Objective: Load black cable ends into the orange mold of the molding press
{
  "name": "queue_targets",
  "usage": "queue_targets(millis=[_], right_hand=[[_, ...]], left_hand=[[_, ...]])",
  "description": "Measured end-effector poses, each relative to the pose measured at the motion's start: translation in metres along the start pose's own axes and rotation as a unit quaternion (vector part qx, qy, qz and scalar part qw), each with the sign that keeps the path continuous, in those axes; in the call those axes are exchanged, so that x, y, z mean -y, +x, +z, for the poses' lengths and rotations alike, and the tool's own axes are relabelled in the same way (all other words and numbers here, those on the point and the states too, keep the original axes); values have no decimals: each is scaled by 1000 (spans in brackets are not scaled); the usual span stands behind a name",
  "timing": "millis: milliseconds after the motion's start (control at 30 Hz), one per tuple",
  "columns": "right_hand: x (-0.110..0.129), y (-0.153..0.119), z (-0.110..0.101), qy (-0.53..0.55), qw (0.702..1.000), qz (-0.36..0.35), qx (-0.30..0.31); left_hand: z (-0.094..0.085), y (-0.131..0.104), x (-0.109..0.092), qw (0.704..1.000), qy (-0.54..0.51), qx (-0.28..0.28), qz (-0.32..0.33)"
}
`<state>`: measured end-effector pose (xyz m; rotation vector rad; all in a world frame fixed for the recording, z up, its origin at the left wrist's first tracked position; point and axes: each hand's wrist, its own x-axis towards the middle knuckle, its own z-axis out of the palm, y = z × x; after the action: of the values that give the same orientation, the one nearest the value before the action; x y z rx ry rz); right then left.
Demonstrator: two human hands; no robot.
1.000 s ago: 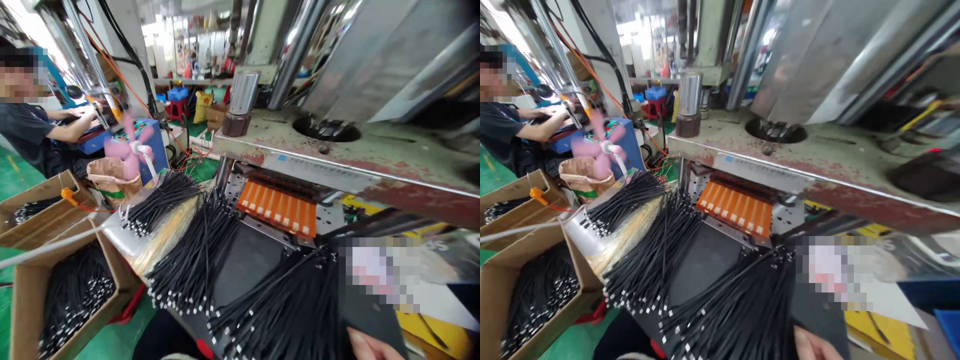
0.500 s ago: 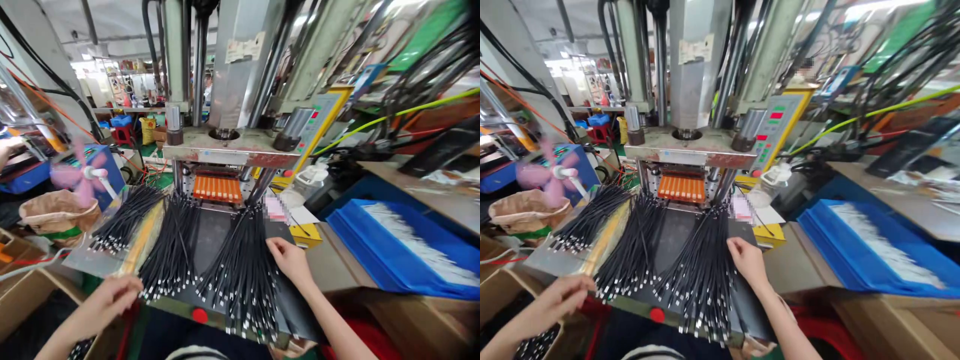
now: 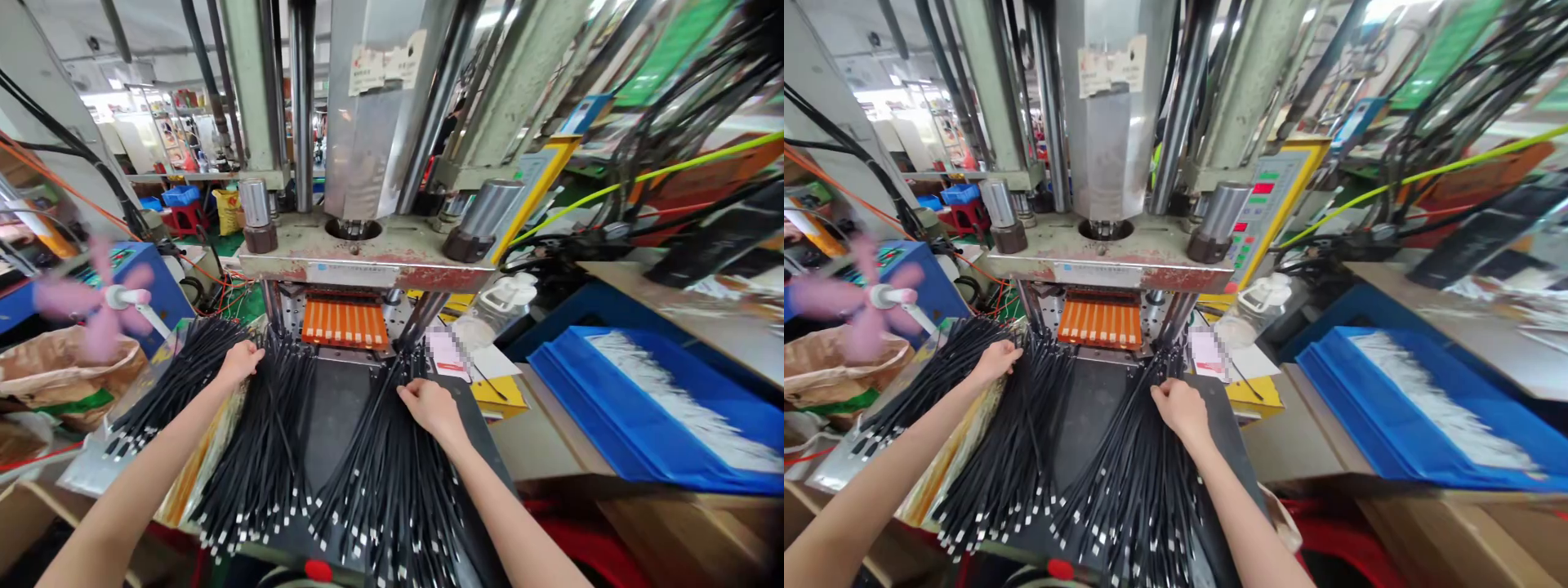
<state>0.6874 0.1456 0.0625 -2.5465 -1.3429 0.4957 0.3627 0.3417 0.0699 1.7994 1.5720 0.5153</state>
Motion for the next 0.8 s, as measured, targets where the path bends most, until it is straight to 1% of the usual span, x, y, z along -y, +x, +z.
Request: queue_targets(millis=[67,100,200,267,333,400,433,467,533,600,700,733,767,800], right_hand=[[-3,0,-1,16,1000,2,-9],[-1,1,-2,6,1000,8,-16],[10,3,-2,-78,996,11,-30],[17,7,-1,-109,994,-5,-19],[18,12,1,-88,996,-12,-3],[12,13,2,-29,1000,-5,5],[8,12,2,10,1000,-1,-4],[4,10,1,52,998,1,-25],[-1,3,-2,116,989,-10,-96],[0,-5,-7,126,976,-32,-173],[11,-13,-18,71,965,-68,-245],[16,-15,-22,70,958,-82,-264],[22,-18,-27,92,949,-103,-283],[28,-22,-33,136,936,-130,-297]], left_hand=[[-1,-5,-1,997,-63,17,28],[-2,-9,-3,994,-91,27,46],[-4,-25,-12,982,-151,58,94],[-6,-35,-19,973,-180,73,124],[-7,-44,-25,962,-203,83,162],[-10,-51,-32,952,-214,92,199],[-12,-54,-36,949,-213,96,214],[-14,-57,-41,947,-208,99,225],[-19,-61,-55,941,-203,111,246],[-24,-65,-75,934,-204,125,266],[-32,-71,-113,922,-202,147,296],[-34,-73,-126,918,-199,161,304],[-34,-76,-138,912,-196,181,310],[-34,-78,-150,907,-195,205,313]])
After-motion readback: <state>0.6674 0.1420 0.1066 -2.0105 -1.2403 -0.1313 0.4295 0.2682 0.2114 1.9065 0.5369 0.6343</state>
